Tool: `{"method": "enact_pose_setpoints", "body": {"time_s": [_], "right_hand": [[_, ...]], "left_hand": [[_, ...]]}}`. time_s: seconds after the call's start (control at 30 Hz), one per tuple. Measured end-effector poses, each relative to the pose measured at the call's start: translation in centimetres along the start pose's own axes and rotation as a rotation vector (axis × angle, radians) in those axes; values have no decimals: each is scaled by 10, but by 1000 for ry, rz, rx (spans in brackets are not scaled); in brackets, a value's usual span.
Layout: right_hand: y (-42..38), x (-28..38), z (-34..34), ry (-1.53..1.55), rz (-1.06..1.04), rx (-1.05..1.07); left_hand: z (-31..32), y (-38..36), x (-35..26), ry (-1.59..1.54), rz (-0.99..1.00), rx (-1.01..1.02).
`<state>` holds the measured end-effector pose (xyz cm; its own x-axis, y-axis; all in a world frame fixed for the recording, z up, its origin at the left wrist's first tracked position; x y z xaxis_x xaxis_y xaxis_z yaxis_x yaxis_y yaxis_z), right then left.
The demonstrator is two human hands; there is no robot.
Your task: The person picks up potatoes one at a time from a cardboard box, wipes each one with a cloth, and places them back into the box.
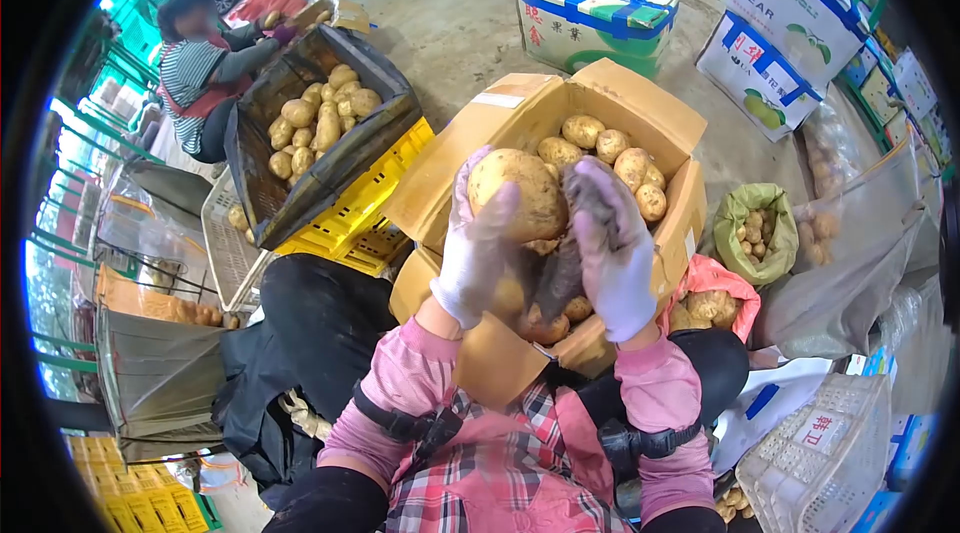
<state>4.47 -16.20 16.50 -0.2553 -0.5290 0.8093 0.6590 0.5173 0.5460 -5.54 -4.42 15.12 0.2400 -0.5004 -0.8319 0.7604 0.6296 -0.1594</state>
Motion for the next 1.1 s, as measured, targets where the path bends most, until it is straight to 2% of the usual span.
{"method": "enact_pose_setpoints", "body": {"time_s": [0.07, 0.13, 0.2, 0.3, 0.37, 0.4, 0.47, 0.53, 0.6, 0.7, 0.73, 0.83, 0.87, 0.93, 0.97, 1.0, 1.1], "right_hand": [[-1, 20, 15, -608, -286, 216], [-7, 16, 23, -899, -401, 196], [-4, 7, 17, -768, -212, 72], [-4, -19, -11, -441, 145, -143], [-1, -46, -31, -227, 290, -192], [-4, -61, -44, -101, 366, -237], [-8, -87, -57, 167, 503, -328], [0, -60, -49, -32, 356, -320], [11, -22, -38, -121, 164, -254], [9, 14, -18, 10, 96, -185], [4, 12, -8, 3, -67, -36], [-21, 21, 30, -918, -491, 423], [-15, 24, 29, -852, -455, 314], [-2, -14, 5, -256, -8, 133], [0, -32, -5, 42, 206, 39], [2, -30, -6, 242, 295, 33], [6, -9, -5, 7, 109, 5]], "left_hand": [[-5, 11, 18, -344, -148, 154], [-3, 5, 13, 329, 169, 68], [1, 10, 27, 82, -71, -32], [28, -5, 24, 569, 73, -4], [24, -3, 31, 526, 72, 80], [11, 6, 39, 597, 168, 86], [17, 0, 38, -18, -183, 99], [9, 3, 40, 162, -73, 74], [17, -8, 26, -166, -310, 93], [15, -12, 18, -216, -342, 113], [14, -10, 17, -177, -291, 118], [-5, -3, 38, -50, -124, 194], [-18, -5, 50, -9, -49, 253], [-28, -5, 57, 509, 196, 289], [-29, -9, 62, 561, 257, 319], [-25, -14, 61, 613, 322, 350], [-11, -20, 52, 770, 547, 428]]}}
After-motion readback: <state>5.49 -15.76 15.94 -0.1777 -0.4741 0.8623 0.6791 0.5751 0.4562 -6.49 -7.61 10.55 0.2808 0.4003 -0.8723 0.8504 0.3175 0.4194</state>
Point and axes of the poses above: each hand's wrist, its own y-axis towards the middle knuckle, its own z-axis out of the palm, x = y × z, the point moved 5 cm from there along y, towards the middle knuckle, and after that the axes turned 6 degrees about -z, right-handed, at the moved point
